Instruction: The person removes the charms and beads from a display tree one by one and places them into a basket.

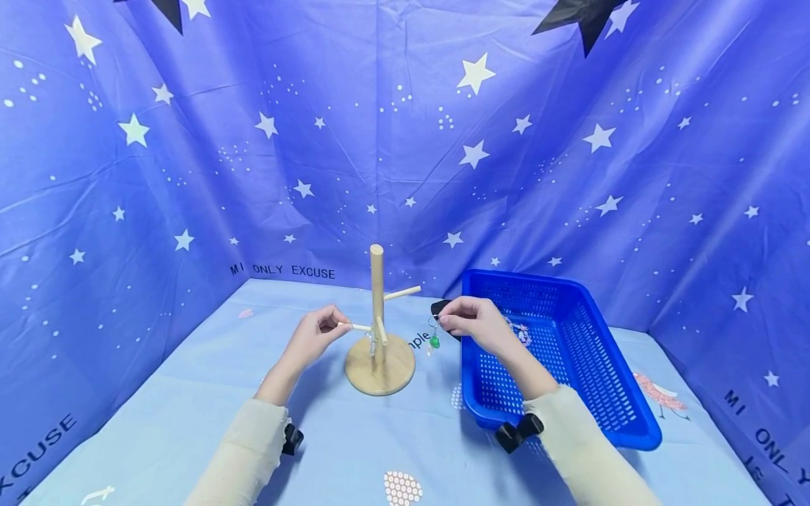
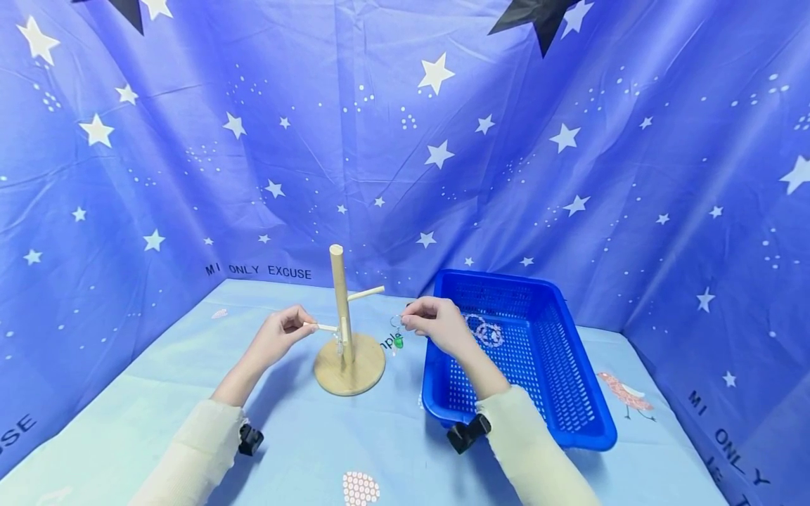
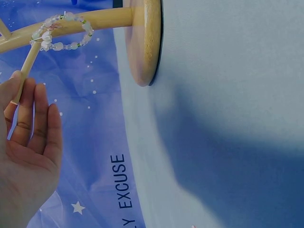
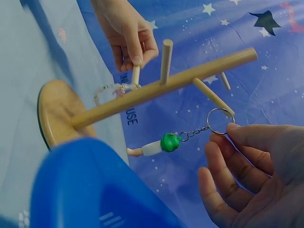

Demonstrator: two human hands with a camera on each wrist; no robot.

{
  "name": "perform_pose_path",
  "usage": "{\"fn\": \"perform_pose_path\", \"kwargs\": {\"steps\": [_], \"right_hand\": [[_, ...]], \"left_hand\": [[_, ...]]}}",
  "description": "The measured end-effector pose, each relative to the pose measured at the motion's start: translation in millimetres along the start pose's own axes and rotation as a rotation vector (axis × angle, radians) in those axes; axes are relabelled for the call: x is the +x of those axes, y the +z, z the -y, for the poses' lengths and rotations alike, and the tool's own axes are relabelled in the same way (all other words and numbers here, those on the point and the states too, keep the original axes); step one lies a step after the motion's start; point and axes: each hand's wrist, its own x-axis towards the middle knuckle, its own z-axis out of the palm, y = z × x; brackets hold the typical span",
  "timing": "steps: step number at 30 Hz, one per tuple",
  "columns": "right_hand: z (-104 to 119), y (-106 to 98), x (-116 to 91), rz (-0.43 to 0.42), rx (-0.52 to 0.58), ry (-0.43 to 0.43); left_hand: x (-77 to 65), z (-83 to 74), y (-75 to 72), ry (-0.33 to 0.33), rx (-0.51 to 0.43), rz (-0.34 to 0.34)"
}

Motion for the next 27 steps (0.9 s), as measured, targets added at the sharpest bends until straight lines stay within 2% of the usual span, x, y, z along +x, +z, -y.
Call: {"fn": "perform_pose_path", "kwargs": {"steps": [11, 18, 27], "right_hand": [[-10, -23, -1, -0.122, -0.024, 0.030], [-16, -39, -5, -0.197, -0.047, 0.045], [-22, -56, -10, -0.264, -0.066, 0.059]], "left_hand": [[-0.3, 3.0, 0.1, -0.006, -0.005, -0.003], [1.9, 3.8, 0.7, -0.019, 0.030, -0.005], [1.8, 4.3, 0.7, -0.016, 0.010, -0.007]]}}
